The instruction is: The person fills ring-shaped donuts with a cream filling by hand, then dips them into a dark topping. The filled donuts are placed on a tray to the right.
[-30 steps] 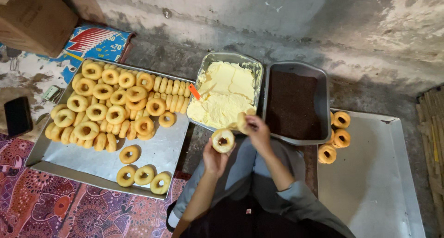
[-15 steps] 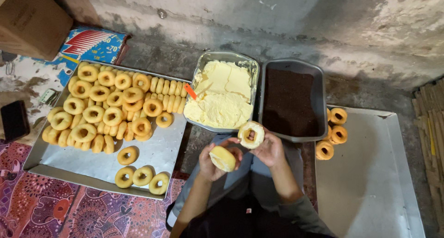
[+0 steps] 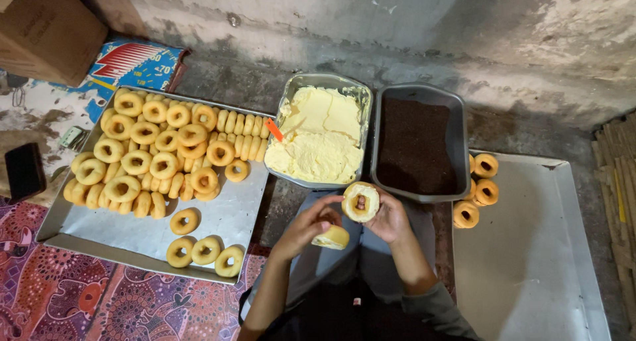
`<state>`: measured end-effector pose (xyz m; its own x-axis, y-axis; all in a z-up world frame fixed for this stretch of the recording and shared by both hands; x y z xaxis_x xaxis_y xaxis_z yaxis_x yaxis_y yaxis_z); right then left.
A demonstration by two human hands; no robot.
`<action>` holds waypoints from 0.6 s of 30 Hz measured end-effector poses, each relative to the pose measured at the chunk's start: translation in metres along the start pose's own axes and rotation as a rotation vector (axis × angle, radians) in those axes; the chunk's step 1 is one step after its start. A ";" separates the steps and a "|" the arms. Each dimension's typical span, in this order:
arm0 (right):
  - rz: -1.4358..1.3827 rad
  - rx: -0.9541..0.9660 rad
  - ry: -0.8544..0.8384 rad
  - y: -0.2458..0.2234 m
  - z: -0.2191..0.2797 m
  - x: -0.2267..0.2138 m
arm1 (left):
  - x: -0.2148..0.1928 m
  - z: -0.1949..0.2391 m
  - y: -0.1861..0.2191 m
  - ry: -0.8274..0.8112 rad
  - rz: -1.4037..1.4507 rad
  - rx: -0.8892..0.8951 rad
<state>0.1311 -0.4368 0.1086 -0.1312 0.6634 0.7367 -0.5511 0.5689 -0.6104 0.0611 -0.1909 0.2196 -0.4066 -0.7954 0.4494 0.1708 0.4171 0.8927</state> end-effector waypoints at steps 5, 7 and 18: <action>-0.023 0.003 -0.003 0.001 -0.001 -0.005 | 0.019 0.008 0.031 0.092 -0.532 -0.103; -0.017 -0.001 -0.003 0.000 -0.001 -0.006 | 0.025 0.006 0.044 0.090 -0.685 -0.094; -0.116 0.028 -0.027 0.002 -0.003 -0.018 | 0.043 0.002 0.066 0.037 -0.955 0.039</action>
<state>0.1347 -0.4462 0.0929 -0.0868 0.5805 0.8096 -0.5868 0.6269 -0.5125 0.0530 -0.1965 0.2977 -0.3305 -0.8203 -0.4667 -0.2488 -0.4013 0.8815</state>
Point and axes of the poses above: each hand's wrist, its own z-axis away from the middle knuckle, its own x-axis out of the palm, y = z × x, the point moved 1 cm from there along -z, towards the middle knuckle, and after that the axes turned 11 degrees about z, right-handed, at the moved point
